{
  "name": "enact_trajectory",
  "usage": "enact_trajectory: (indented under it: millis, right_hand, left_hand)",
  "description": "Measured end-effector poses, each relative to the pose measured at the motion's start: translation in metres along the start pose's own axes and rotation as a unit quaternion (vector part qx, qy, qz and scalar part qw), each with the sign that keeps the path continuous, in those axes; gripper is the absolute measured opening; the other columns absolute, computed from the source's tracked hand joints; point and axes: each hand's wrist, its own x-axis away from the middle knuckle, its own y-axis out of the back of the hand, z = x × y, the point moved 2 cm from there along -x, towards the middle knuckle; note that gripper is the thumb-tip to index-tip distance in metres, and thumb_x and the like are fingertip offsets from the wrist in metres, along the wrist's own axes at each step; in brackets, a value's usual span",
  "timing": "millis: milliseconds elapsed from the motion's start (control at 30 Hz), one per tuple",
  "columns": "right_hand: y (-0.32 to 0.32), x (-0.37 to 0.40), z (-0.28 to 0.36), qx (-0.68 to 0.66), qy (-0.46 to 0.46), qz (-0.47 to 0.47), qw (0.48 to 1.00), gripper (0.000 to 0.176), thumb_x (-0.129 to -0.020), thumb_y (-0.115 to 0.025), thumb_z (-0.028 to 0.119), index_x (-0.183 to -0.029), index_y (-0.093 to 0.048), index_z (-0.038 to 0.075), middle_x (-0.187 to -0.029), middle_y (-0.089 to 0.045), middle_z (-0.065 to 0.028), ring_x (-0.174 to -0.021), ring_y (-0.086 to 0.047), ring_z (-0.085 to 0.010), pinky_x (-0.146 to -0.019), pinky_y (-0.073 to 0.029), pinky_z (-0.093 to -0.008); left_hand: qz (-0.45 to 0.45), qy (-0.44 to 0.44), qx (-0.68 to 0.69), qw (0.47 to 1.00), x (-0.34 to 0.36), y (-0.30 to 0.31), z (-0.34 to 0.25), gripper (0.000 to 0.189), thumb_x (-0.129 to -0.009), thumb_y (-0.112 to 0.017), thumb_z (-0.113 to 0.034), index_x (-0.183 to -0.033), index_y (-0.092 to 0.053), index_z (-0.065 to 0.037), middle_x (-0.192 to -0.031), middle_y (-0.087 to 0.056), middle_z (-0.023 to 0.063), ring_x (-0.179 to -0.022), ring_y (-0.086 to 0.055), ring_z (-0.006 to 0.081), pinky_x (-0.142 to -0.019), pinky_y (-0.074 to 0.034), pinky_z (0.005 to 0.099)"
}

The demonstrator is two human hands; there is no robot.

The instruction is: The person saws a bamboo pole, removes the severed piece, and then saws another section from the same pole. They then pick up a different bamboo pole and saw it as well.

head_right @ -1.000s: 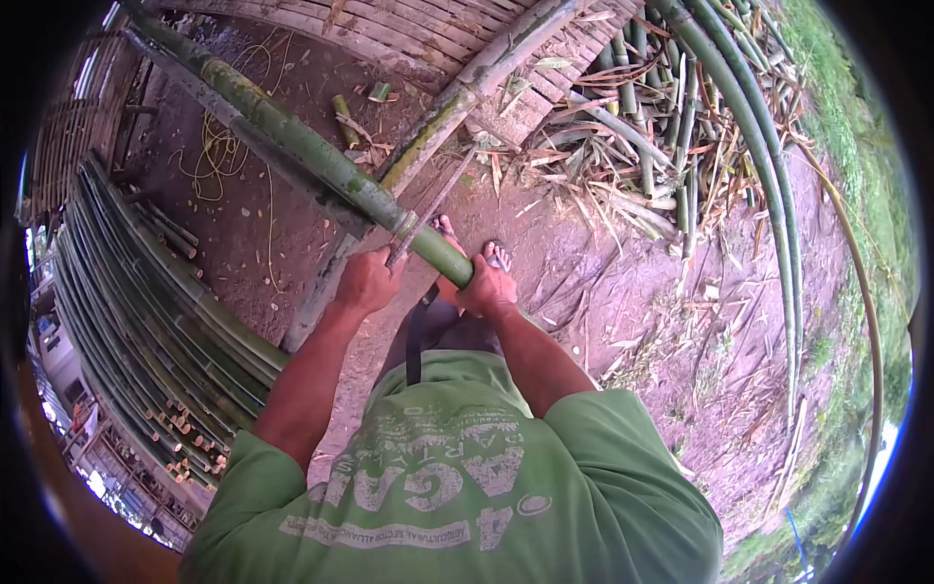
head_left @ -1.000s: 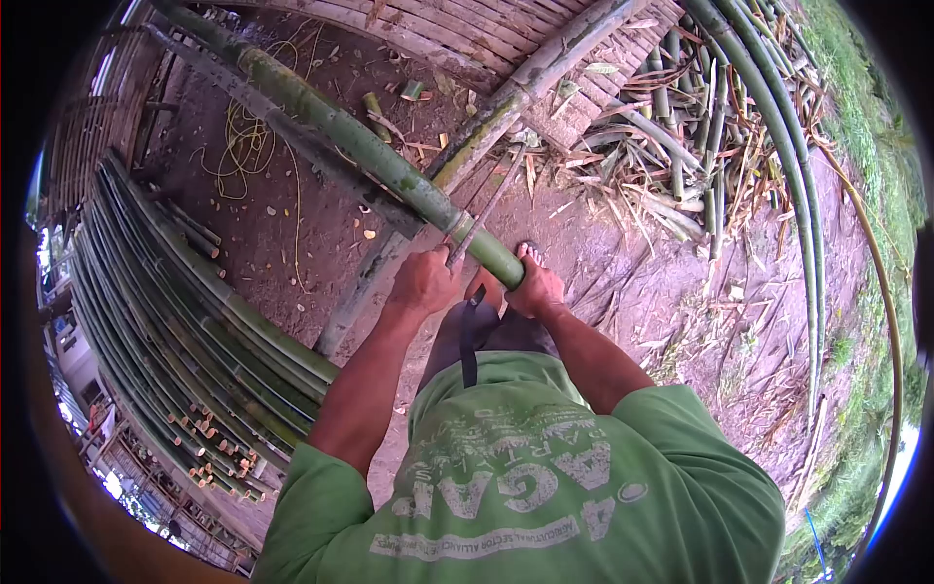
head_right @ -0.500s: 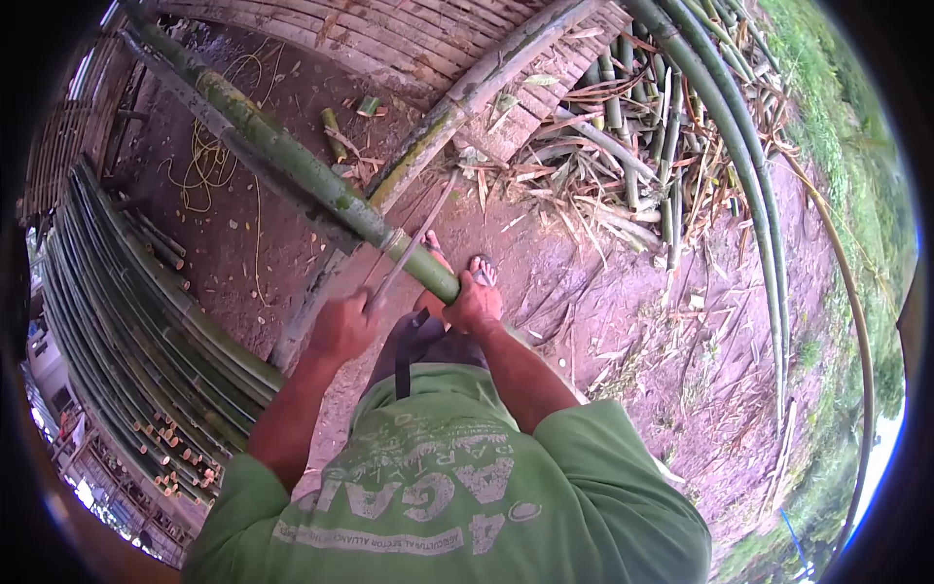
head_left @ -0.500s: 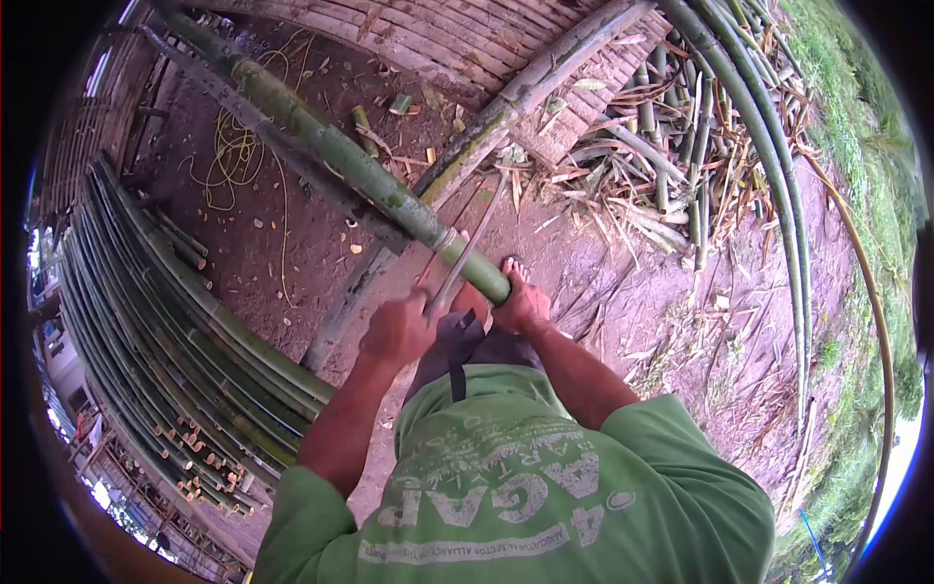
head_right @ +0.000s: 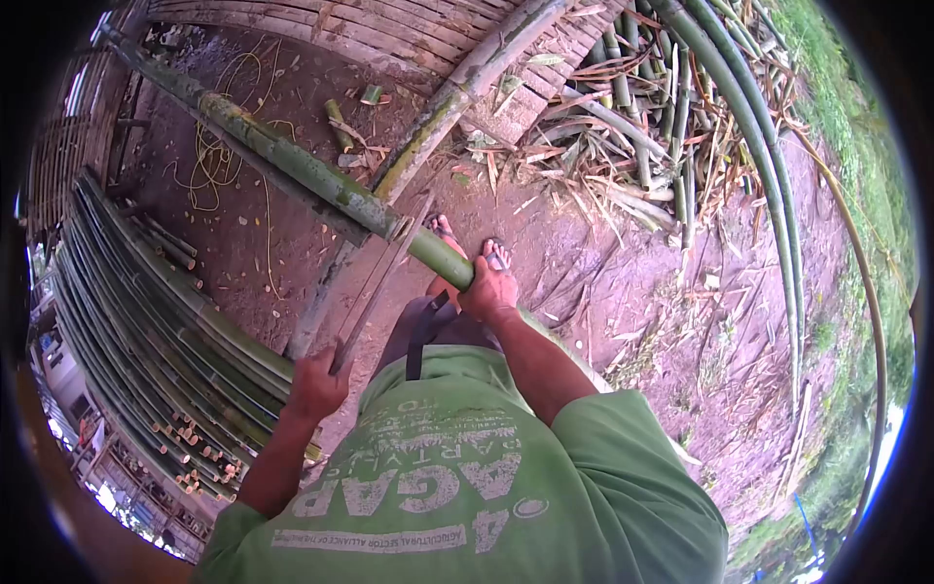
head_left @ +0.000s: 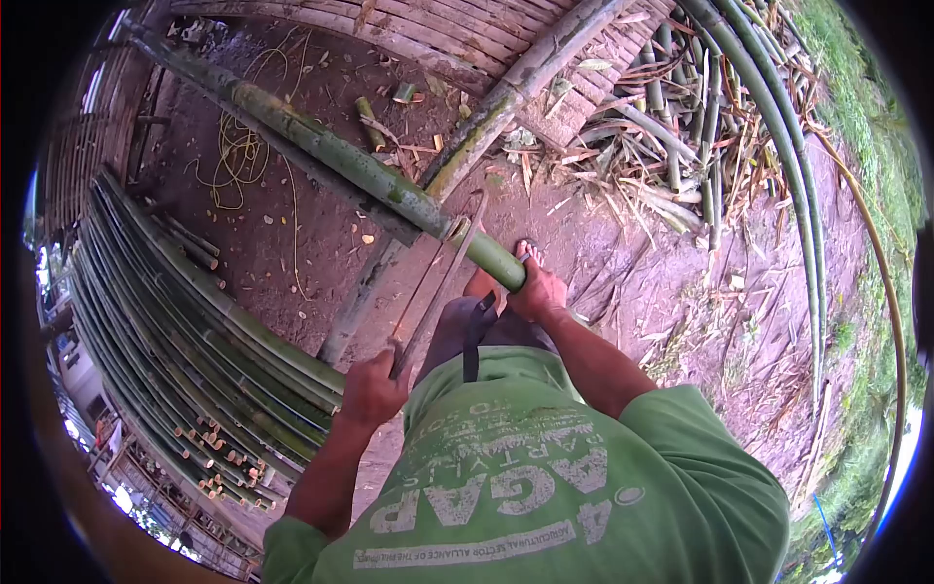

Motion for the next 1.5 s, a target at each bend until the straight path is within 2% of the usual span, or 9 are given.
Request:
enact_trajectory:
  millis: [267,533,767,933,1033,1133,1267,1400,1500]
  right_hand:
    - [0.006,0.001,-0.003,-0.026,0.001,-0.014,1.0,0.036,-0.071,-0.065,0.021,-0.103,-0.054,0.008,-0.1,-0.065,-0.0185,-0.093,-0.065,-0.0355,-0.081,-0.05,-0.045]
    - [0.008,0.01,0.002,-0.046,0.034,-0.021,0.998,0.036,-0.07,-0.063,0.019,-0.103,-0.053,0.006,-0.105,-0.062,-0.0216,-0.096,-0.063,-0.039,-0.084,-0.05,-0.0467]
    - [0.009,0.007,-0.005,-0.009,0.033,-0.031,0.999,0.042,-0.069,-0.065,0.019,-0.105,-0.051,0.005,-0.104,-0.061,-0.0215,-0.102,-0.06,-0.0379,-0.087,-0.049,-0.0454]
    - [0.013,0.011,0.002,-0.016,0.027,0.001,1.0,0.043,-0.069,-0.065,0.018,-0.107,-0.05,0.005,-0.116,-0.056,-0.0205,-0.11,-0.057,-0.036,-0.089,-0.048,-0.045]
    - [0.018,0.009,0.006,-0.067,-0.026,0.091,0.993,0.045,-0.069,-0.064,0.018,-0.109,-0.049,0.005,-0.121,-0.054,-0.0194,-0.113,-0.055,-0.0343,-0.09,-0.048,-0.0448]
    - [0.0,0.003,-0.001,0.017,0.014,-0.013,1.0,0.045,-0.069,-0.064,0.018,-0.11,-0.049,0.006,-0.117,-0.056,-0.0181,-0.111,-0.056,-0.0338,-0.089,-0.048,-0.0446]
    - [-0.013,-0.003,-0.01,-0.056,0.024,-0.034,0.998,0.038,-0.069,-0.063,0.018,-0.105,-0.056,0.008,-0.114,-0.057,-0.0276,-0.125,-0.043,-0.0408,-0.105,-0.031,-0.0495]
    - [-0.004,0.001,-0.003,-0.003,0.012,0.011,1.0,0.046,-0.073,-0.065,0.022,-0.115,-0.049,0.009,-0.111,-0.059,-0.0153,-0.107,-0.058,-0.0334,-0.086,-0.049,-0.0443]
    - [-0.018,-0.004,-0.008,0.023,0.036,-0.061,0.997,0.049,-0.073,-0.065,0.023,-0.117,-0.049,0.009,-0.111,-0.06,-0.0158,-0.105,-0.06,-0.0349,-0.085,-0.049,-0.0454]
  left_hand:
    - [-0.046,-0.068,0.014,0.997,-0.11,-0.042,-0.006,0.024,-0.088,-0.059,-0.023,-0.082,-0.059,0.0,-0.065,-0.06,0.0236,-0.064,-0.058,0.0469,-0.058,-0.047,0.0493]
    - [0.024,0.032,-0.035,0.999,0.033,0.015,0.013,0.026,-0.084,-0.063,-0.023,-0.081,-0.06,0.003,-0.067,-0.06,0.0236,-0.061,-0.061,0.0418,-0.054,-0.047,0.0478]
    - [-0.042,-0.042,-0.025,0.998,-0.107,-0.044,-0.014,0.021,-0.088,-0.059,-0.022,-0.086,-0.063,-0.001,-0.074,-0.061,0.0252,-0.073,-0.061,0.0456,-0.06,-0.048,0.0484]
    - [0.015,0.058,-0.019,0.998,0.036,0.014,-0.002,0.02,-0.088,-0.058,-0.021,-0.089,-0.063,-0.002,-0.073,-0.061,0.0248,-0.072,-0.061,0.0443,-0.06,-0.048,0.0486]
    - [-0.029,0.002,0.01,1.0,-0.028,-0.014,0.003,0.02,-0.088,-0.057,-0.021,-0.088,-0.063,-0.003,-0.072,-0.06,0.0251,-0.072,-0.061,0.0446,-0.06,-0.048,0.0475]
    - [-0.043,-0.026,0.002,0.999,-0.112,-0.052,-0.011,0.024,-0.088,-0.057,-0.025,-0.086,-0.062,-0.001,-0.07,-0.059,0.0262,-0.074,-0.06,0.0458,-0.059,-0.048,0.048]
    - [-0.051,-0.024,-0.007,0.998,-0.036,-0.025,-0.011,0.023,-0.087,-0.059,-0.024,-0.088,-0.062,-0.002,-0.068,-0.059,0.0257,-0.068,-0.061,0.0451,-0.057,-0.047,0.0497]
    - [-0.056,-0.005,0.001,0.998,0.017,-0.011,0.002,0.02,-0.086,-0.059,-0.022,-0.088,-0.061,-0.002,-0.067,-0.059,0.0245,-0.067,-0.061,0.044,-0.056,-0.047,0.0506]
    - [-0.056,-0.023,0.002,0.998,-0.078,-0.042,-0.009,0.024,-0.088,-0.058,-0.023,-0.083,-0.061,0.0,-0.069,-0.061,0.0258,-0.07,-0.062,0.0436,-0.061,-0.048,0.0508]
